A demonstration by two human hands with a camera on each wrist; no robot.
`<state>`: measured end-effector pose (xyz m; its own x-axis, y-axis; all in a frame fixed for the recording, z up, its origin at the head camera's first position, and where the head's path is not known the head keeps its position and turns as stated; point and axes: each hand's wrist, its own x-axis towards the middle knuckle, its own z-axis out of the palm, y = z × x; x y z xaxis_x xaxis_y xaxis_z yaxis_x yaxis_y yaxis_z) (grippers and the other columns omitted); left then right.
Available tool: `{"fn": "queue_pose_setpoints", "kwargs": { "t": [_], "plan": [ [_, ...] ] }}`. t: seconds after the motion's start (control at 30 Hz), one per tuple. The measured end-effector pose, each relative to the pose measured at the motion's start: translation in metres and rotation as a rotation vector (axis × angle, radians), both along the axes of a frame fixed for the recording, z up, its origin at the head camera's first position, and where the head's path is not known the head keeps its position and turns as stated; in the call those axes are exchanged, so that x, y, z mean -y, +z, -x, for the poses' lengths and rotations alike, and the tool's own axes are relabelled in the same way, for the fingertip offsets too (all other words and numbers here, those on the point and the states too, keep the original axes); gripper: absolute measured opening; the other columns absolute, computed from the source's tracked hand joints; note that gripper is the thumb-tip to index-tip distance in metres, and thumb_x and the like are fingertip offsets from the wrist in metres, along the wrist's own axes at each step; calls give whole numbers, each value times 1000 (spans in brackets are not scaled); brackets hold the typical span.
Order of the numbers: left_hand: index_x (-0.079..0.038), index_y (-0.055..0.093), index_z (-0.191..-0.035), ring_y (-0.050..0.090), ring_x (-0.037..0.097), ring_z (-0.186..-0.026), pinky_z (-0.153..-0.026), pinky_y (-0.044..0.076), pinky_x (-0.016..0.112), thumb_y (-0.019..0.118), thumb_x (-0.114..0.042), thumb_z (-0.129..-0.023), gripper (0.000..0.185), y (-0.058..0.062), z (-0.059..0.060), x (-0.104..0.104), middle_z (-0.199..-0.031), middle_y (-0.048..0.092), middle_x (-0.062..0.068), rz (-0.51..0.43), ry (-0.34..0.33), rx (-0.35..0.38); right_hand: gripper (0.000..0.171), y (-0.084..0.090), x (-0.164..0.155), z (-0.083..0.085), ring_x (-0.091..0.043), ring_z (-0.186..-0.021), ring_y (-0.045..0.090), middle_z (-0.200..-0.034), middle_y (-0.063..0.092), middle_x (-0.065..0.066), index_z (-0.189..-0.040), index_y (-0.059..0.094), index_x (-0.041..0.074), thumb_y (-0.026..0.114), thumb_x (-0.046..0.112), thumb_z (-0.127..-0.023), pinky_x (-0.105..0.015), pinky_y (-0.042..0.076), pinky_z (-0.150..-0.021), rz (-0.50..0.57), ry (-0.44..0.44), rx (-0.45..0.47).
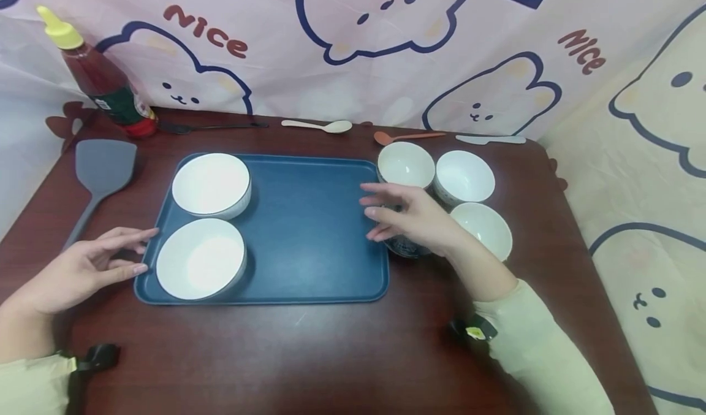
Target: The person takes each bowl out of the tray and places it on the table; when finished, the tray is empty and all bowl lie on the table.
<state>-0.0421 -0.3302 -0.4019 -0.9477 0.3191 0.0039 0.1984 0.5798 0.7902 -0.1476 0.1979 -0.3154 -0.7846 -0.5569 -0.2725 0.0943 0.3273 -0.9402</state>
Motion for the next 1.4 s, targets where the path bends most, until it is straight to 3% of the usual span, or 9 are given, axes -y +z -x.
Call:
{"fn": "queue_pose_setpoints", "kwargs": {
  "t": [0.2,0.47,0.8,1.17,1.4],
  "plan": [
    [-7,54,-143,53,-4,-103,-78,47,6,71,0,-90,56,-2,2,0,-122,54,-10,-8,-4,15,51,-7,32,12,-31,-93,75,-144,54,-20,-149,46,14,61,20,-101,-41,59,-81,10,20,50],
    [-4,55,-142,53,-4,-104,-78,46,6,71,4,-88,57,-3,0,1,-123,55,-12,-22,-10,-6,52,-9,84,27,-30,-95,75,-144,54,-20,-150,45,12,60,16,-101,-51,55,-89,36,68,146],
    [-3,53,-143,53,-4,-103,-76,47,7,70,5,-88,57,-2,0,0,-122,55,-12,-33,-15,-2,57,-18,135,44,-27,-96,74,-138,57,-16,-153,41,13,62,23,-100,-43,58,-87,11,120,173],
    [-4,54,-143,53,-4,-103,-77,48,7,70,0,-90,55,-2,0,0,-123,54,-12,-17,-1,18,61,-38,184,54,-32,-100,73,-137,57,-15,-154,37,15,63,22,-99,-42,58,-87,122,29,335],
    [-4,56,-141,52,-3,-104,-76,48,7,70,3,-89,54,-3,1,1,-122,55,-12,-23,-9,-15,71,-43,205,49,-37,-98,73,-148,47,-18,-158,25,31,61,14,-100,-45,57,-86,185,10,345]
  ]
}}
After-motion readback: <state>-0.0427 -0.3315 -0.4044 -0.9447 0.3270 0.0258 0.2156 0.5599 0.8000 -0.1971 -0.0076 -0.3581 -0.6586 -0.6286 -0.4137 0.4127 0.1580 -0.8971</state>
